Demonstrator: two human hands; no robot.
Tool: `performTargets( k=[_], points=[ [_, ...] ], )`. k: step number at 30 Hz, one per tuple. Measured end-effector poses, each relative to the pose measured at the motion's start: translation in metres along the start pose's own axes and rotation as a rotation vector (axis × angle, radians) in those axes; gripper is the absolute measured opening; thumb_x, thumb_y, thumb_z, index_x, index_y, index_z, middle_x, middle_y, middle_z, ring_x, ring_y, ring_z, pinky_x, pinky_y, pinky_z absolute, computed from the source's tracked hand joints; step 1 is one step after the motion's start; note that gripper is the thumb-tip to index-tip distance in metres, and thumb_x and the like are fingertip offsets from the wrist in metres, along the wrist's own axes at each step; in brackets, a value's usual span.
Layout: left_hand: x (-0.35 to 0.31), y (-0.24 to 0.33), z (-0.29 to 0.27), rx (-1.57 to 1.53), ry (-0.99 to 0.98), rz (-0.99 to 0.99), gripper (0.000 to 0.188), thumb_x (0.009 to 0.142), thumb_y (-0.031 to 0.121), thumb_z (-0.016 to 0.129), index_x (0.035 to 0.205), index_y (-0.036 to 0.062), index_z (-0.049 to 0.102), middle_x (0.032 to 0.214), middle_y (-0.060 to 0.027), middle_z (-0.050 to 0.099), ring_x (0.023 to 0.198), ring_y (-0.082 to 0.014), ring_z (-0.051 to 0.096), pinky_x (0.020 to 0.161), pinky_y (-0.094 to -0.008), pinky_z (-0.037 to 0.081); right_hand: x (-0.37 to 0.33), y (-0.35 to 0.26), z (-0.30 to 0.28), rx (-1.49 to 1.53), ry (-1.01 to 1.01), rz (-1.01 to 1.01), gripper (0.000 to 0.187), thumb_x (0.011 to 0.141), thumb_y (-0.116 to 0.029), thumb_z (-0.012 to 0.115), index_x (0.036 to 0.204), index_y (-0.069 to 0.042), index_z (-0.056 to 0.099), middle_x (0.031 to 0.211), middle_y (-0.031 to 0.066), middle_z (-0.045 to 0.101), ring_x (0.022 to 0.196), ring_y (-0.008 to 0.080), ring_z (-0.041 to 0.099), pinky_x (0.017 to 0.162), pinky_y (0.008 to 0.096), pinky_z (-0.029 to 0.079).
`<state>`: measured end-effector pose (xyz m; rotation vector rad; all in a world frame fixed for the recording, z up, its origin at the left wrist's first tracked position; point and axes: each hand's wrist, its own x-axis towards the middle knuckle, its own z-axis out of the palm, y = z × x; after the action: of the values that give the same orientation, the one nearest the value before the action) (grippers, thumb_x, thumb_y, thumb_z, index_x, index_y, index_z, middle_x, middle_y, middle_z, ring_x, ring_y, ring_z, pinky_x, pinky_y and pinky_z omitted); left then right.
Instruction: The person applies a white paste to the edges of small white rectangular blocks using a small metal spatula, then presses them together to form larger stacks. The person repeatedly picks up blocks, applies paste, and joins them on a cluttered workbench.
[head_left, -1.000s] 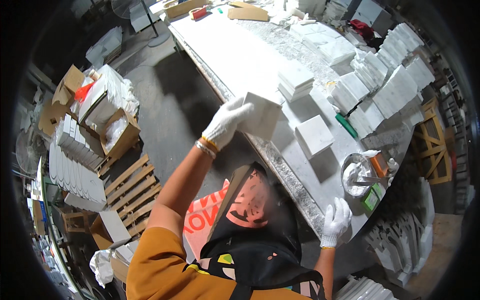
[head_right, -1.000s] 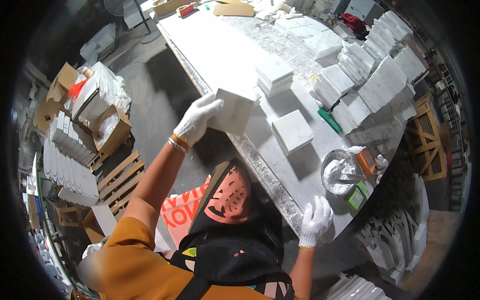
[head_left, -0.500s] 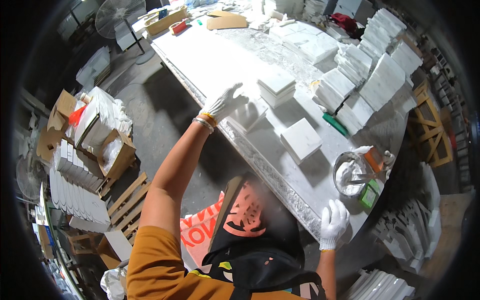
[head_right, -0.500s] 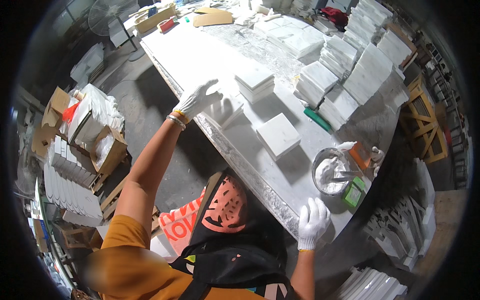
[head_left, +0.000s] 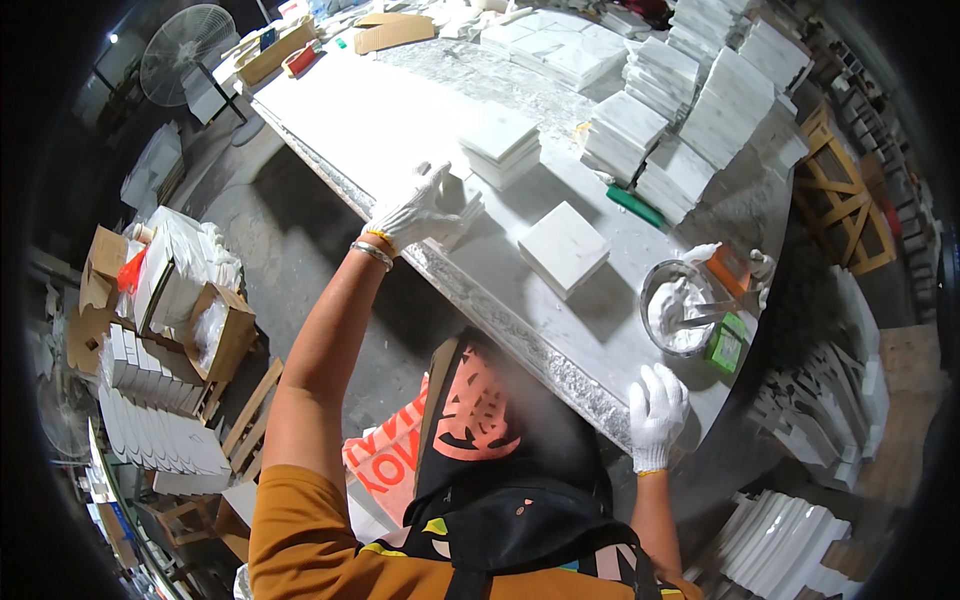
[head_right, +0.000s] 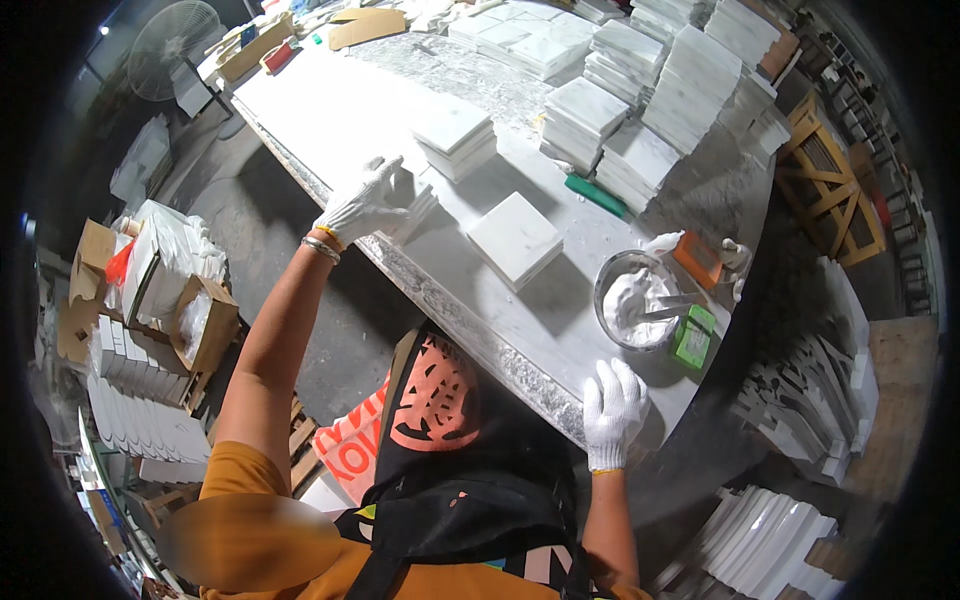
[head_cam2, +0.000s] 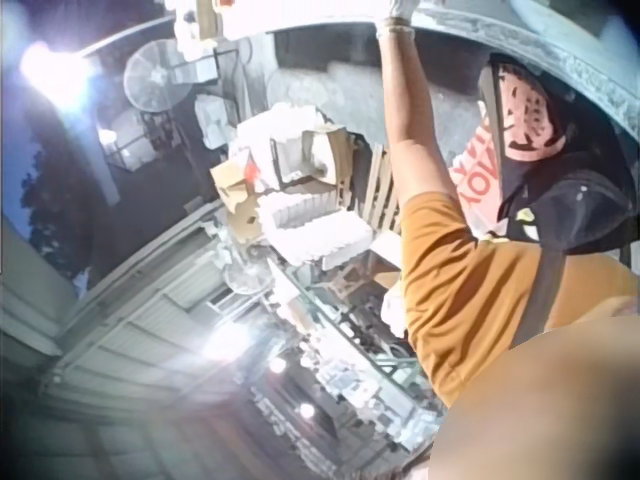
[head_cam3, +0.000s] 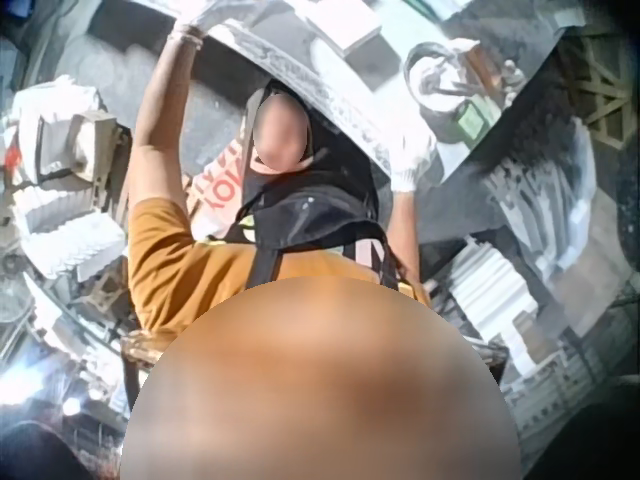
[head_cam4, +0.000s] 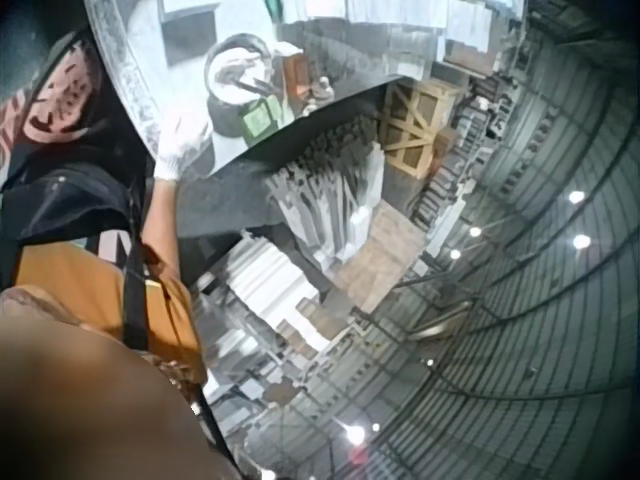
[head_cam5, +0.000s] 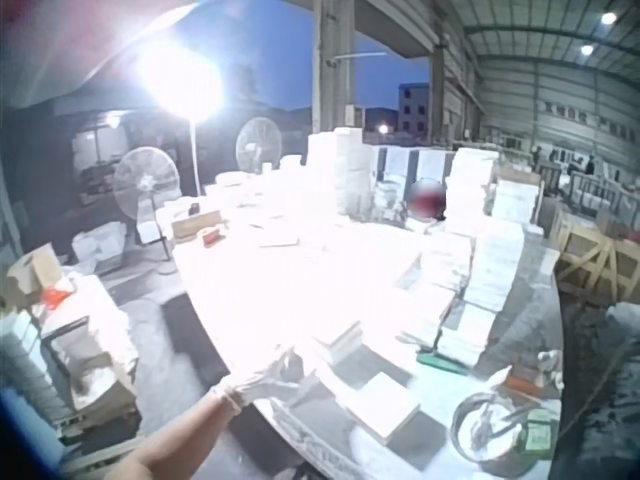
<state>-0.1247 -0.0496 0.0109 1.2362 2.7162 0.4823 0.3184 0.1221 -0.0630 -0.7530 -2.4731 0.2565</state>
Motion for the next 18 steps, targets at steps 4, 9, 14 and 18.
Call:
performTargets(
  k=[4, 9, 14, 18],
  points=[
    [-0.008, 0.014, 0.014, 0.197, 0.236, 0.07, 0.09, 0.068, 0.042, 0.079, 0.142, 0.0052, 0.045, 0.141, -0.0252, 0.047, 0.121, -0.0394, 0.053, 0.1, -0.0454, 0.046, 0.0, 0.001, 0.001, 0.005, 0.01, 0.001, 0.029, 0.081, -0.014, 0.073, 0.109, -0.01, 0.071, 0.115, 0.0096, 0.066, 0.108, 0.0293, 0.059, 0.096, 0.0427, 0.045],
    [-0.024, 0.087, 0.032, -0.208, 0.267, 0.225, 0.085, 0.074, 0.038, 0.081, 0.142, 0.004, 0.044, 0.143, -0.0277, 0.045, 0.126, -0.0385, 0.052, 0.105, -0.0468, 0.044, 0.003, -0.003, -0.004, -0.037, 0.01, 0.003, 0.029, 0.081, -0.014, 0.073, 0.109, -0.012, 0.071, 0.116, 0.0084, 0.065, 0.107, 0.0288, 0.059, 0.095, 0.0424, 0.046],
    [-0.034, 0.148, 0.067, -0.166, 0.201, 0.266, 0.094, 0.068, 0.045, 0.083, 0.139, -0.003, 0.043, 0.13, -0.027, 0.05, 0.111, -0.0413, 0.056, 0.096, -0.0468, 0.047, 0.006, -0.007, -0.005, -0.017, 0.017, 0.003, 0.028, 0.08, -0.013, 0.073, 0.108, -0.012, 0.07, 0.115, 0.0079, 0.065, 0.107, 0.0289, 0.059, 0.095, 0.0422, 0.046],
    [-0.019, 0.162, 0.086, -0.062, 0.334, 0.161, 0.092, 0.065, 0.048, 0.08, 0.132, -0.0067, 0.047, 0.108, -0.0198, 0.052, 0.096, -0.0351, 0.057, 0.081, -0.0451, 0.049, 0.004, -0.002, -0.001, -0.019, 0.025, -0.004, 0.029, 0.08, -0.016, 0.073, 0.109, -0.013, 0.071, 0.113, 0.0079, 0.066, 0.105, 0.0291, 0.059, 0.094, 0.0438, 0.046]
  ],
)
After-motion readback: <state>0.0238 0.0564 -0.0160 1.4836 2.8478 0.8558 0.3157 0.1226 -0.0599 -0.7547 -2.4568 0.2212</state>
